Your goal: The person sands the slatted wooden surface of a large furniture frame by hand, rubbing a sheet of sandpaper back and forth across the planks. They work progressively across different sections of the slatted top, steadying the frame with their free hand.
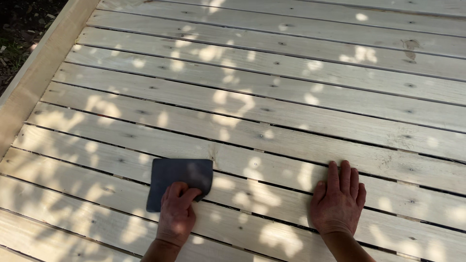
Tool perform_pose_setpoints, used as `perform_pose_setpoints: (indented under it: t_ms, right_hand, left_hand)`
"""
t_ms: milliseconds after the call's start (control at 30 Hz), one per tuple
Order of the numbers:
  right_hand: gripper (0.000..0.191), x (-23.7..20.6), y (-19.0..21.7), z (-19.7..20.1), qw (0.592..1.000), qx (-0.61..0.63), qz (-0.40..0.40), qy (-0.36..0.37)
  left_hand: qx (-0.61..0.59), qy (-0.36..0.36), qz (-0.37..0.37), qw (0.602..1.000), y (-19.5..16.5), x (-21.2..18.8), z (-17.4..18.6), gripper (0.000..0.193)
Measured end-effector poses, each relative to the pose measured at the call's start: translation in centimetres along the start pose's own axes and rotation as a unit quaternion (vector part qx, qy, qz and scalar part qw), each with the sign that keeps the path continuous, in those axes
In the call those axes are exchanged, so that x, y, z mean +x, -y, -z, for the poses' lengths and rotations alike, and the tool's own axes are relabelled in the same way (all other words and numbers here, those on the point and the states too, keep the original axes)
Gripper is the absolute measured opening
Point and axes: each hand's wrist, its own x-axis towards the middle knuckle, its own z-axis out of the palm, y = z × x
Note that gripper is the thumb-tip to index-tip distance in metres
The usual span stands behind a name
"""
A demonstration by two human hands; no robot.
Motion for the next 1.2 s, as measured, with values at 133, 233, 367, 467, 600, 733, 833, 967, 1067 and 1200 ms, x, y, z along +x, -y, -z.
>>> perform_pose_setpoints:
  t_ms: [133, 233, 367, 467, 600, 733, 833, 967, 1067, 1200]
  right_hand:
    - [0.062, -0.1, 0.0, -0.1, 1.0, -0.003, -0.012, 0.009]
    - [0.062, -0.1, 0.0, 0.1, 1.0, -0.006, -0.009, 0.01]
    - [0.062, 0.0, 0.0, 0.3, 1.0, -0.001, -0.005, 0.01]
    - [0.061, 0.1, -0.1, 0.3, 1.0, -0.003, -0.005, 0.009]
    - [0.061, 0.0, 0.0, 0.1, 1.0, -0.005, -0.005, 0.017]
    - [0.061, 0.0, 0.2, 0.0, 1.0, -0.004, -0.008, 0.01]
    - [0.06, 0.0, 0.1, 0.1, 1.0, 0.009, -0.016, 0.016]
    - [0.061, 0.0, -0.2, 0.0, 1.0, 0.011, -0.003, 0.013]
    - [0.062, -0.1, -0.3, -0.3, 1.0, -0.002, -0.005, 0.019]
    - [0.062, -0.2, -0.1, -0.4, 1.0, -0.006, -0.006, 0.015]
  left_hand:
    - [-0.002, -0.011, -0.012, 1.0, -0.5, 0.9, 1.3, 0.037]
    - [-0.042, 0.081, -0.08, 0.993, -6.4, -0.3, -2.6, 0.031]
    - [-0.098, 0.156, -0.174, 0.967, -10.6, -1.4, -5.6, 0.014]
    - [-0.086, 0.133, -0.159, 0.975, -6.3, 0.1, -2.6, 0.022]
    - [-0.061, 0.086, -0.087, 0.991, -1.5, 1.6, 1.2, 0.028]
    - [-0.11, 0.149, -0.117, 0.976, -9.2, -0.2, -3.6, 0.018]
    - [-0.098, 0.177, -0.164, 0.966, -16.6, -2.0, -8.5, 0.014]
    - [-0.097, 0.176, -0.208, 0.957, -13.7, -1.5, -6.7, 0.033]
    - [0.0, 0.136, -0.098, 0.986, -5.3, 0.4, -1.1, 0.035]
    - [0.055, 0.164, -0.038, 0.984, -3.1, 1.1, 0.8, 0.022]
